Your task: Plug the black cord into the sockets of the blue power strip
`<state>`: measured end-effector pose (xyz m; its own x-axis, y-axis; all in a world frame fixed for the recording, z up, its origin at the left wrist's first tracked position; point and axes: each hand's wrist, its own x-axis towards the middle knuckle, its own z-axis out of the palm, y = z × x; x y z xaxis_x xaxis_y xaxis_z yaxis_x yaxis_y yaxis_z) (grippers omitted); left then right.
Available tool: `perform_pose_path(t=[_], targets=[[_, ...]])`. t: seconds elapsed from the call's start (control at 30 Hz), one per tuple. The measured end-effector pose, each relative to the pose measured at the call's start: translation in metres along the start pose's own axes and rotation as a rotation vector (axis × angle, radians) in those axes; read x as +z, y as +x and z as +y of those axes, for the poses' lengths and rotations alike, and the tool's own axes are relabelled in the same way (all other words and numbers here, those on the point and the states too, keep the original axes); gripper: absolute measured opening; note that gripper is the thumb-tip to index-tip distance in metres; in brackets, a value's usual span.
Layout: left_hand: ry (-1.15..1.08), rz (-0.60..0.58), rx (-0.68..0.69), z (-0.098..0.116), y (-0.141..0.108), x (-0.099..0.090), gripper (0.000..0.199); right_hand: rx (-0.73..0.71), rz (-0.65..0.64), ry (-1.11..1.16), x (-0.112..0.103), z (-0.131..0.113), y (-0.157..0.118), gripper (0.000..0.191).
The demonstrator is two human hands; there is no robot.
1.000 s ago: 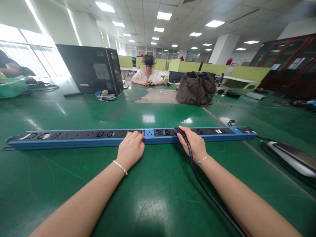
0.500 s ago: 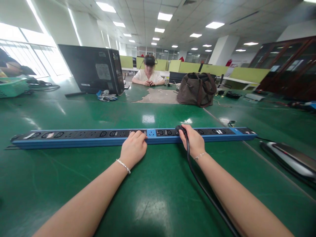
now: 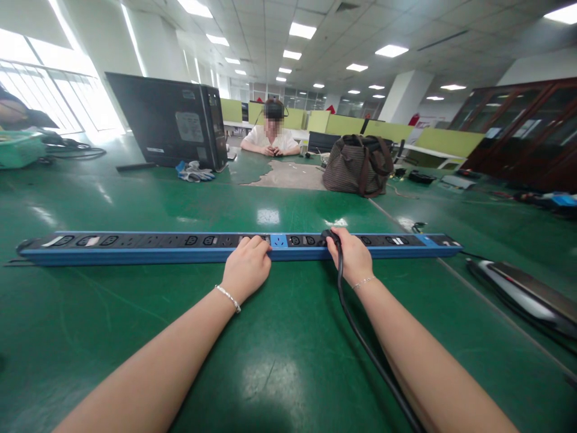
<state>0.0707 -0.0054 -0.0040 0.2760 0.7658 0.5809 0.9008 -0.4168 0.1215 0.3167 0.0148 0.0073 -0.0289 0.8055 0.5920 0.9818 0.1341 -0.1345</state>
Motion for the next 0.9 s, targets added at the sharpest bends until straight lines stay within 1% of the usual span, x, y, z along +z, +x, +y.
perform_pose_path(t=[0.23, 0.43, 0.6, 0.77, 0.9], targets=[[0.009, 0.005, 0.001, -0.0007, -0.0004, 0.0004, 0.019, -0.029, 0.036, -0.025, 0.0051, 0.0062, -0.0001, 0.034], [0.016, 0.002, -0.001, 0.0003, 0.0, 0.0, 0.019, -0.188, 0.059, -0.04, 0.0046, 0.0019, -0.0039, 0.032], [0.011, -0.011, -0.006, 0.0, -0.0006, -0.0013, 0.021, -0.188, 0.094, -0.016, 0.0037, 0.0026, -0.0042, 0.033], [0.009, -0.026, -0.012, 0.0002, -0.0004, -0.0019, 0.021, -0.242, 0.129, 0.069, 0.0036, 0.007, -0.0045, 0.031], [0.004, -0.022, -0.01, 0.0008, -0.0005, -0.0027, 0.021, -0.248, 0.12, 0.088, 0.004, 0.0079, -0.0067, 0.032]])
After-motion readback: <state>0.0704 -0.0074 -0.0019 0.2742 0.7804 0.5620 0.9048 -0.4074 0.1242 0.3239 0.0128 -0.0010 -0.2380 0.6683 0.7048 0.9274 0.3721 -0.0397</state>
